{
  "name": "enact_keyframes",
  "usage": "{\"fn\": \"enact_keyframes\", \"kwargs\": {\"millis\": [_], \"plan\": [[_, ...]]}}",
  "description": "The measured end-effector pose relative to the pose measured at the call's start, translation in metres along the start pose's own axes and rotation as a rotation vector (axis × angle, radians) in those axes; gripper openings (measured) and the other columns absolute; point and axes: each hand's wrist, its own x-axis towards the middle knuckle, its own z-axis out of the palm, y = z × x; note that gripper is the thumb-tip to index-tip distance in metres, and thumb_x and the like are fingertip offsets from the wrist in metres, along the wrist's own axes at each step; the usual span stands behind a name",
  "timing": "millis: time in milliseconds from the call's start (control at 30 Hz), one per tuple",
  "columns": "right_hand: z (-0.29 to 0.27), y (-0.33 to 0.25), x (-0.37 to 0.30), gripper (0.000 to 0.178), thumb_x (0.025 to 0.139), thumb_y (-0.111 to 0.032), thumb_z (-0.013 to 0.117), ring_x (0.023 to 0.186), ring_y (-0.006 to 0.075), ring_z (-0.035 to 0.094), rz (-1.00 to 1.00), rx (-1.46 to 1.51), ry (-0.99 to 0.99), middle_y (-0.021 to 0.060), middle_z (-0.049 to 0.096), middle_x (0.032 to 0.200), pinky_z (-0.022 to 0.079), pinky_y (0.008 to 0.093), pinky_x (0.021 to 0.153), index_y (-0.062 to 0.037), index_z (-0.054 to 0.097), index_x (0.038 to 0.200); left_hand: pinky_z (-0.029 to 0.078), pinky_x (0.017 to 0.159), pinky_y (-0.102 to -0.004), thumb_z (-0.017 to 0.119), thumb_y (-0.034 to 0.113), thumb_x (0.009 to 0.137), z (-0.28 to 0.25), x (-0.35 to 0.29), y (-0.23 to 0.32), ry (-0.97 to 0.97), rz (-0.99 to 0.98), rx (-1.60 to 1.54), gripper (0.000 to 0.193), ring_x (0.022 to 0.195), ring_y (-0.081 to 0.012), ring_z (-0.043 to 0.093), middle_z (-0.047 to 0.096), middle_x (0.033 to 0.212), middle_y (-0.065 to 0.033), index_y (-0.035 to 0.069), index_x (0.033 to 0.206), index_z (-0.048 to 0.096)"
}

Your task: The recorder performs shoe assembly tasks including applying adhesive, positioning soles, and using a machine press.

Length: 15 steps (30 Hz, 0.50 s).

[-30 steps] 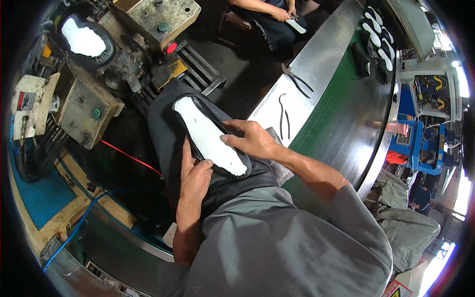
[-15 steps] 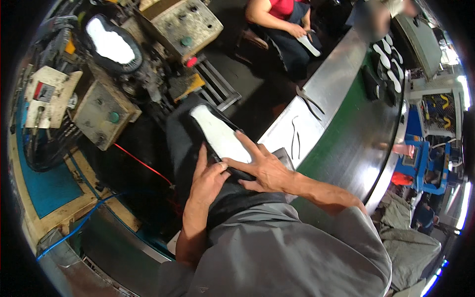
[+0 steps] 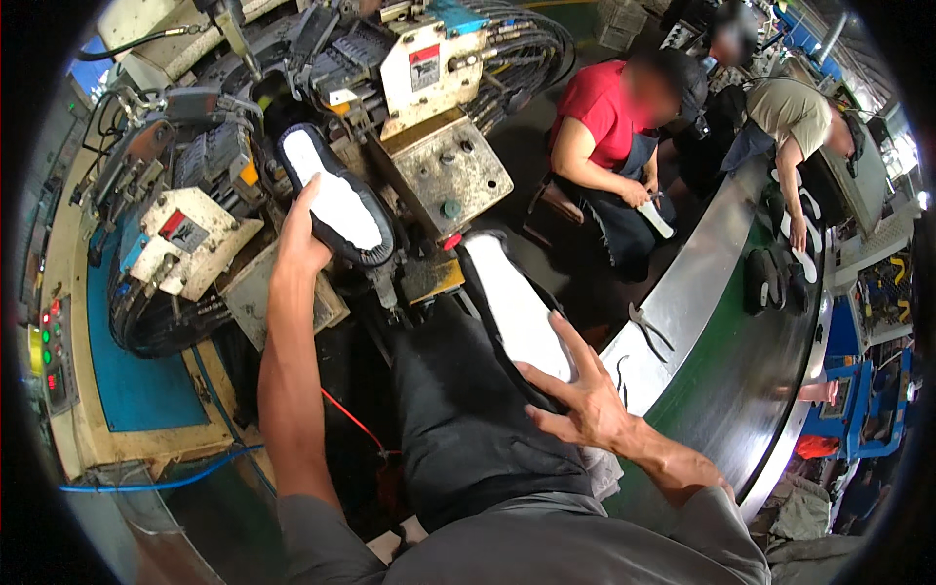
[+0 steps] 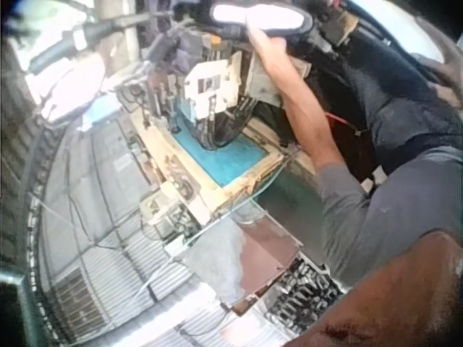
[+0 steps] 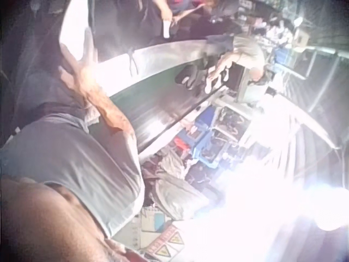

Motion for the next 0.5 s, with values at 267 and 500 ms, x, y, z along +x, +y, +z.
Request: {"fn": "enact_keyframes", "kwargs": {"millis": [267,500], "plan": [[0.004,-0.017,0.197,0.072,0.083,-0.024,0.087,0.136,0.0558,0.057,-0.251,-0.006,0.098,0.0352,0.028,0.172,0.053,0.0564,0.113,-0.0268,0.068,0.152,0.056,0.111,-0.0498,0.067,0.044,0.107,-0.002,-0.089,0.018,0.067,0.034,0.151,0.066,0.122,-0.0347,0.071,0.069,0.141,-0.0179,0.001,0.155,0.055],[0.075,-0.011,0.307,0.071,0.087,-0.031,0.085,0.132,0.0596,0.056,-0.225,0.006,0.073,0.0327,0.024,0.174,0.052,0.0596,0.115,-0.0313,0.064,0.155,0.047,0.118,-0.0696,0.048,0.068,0.109,-0.055,-0.260,-0.041,-0.167,0.094,-0.253,0.098,0.149,-0.0521,0.052,0.039,0.168,-0.0361,-0.001,0.173,0.021]]}}
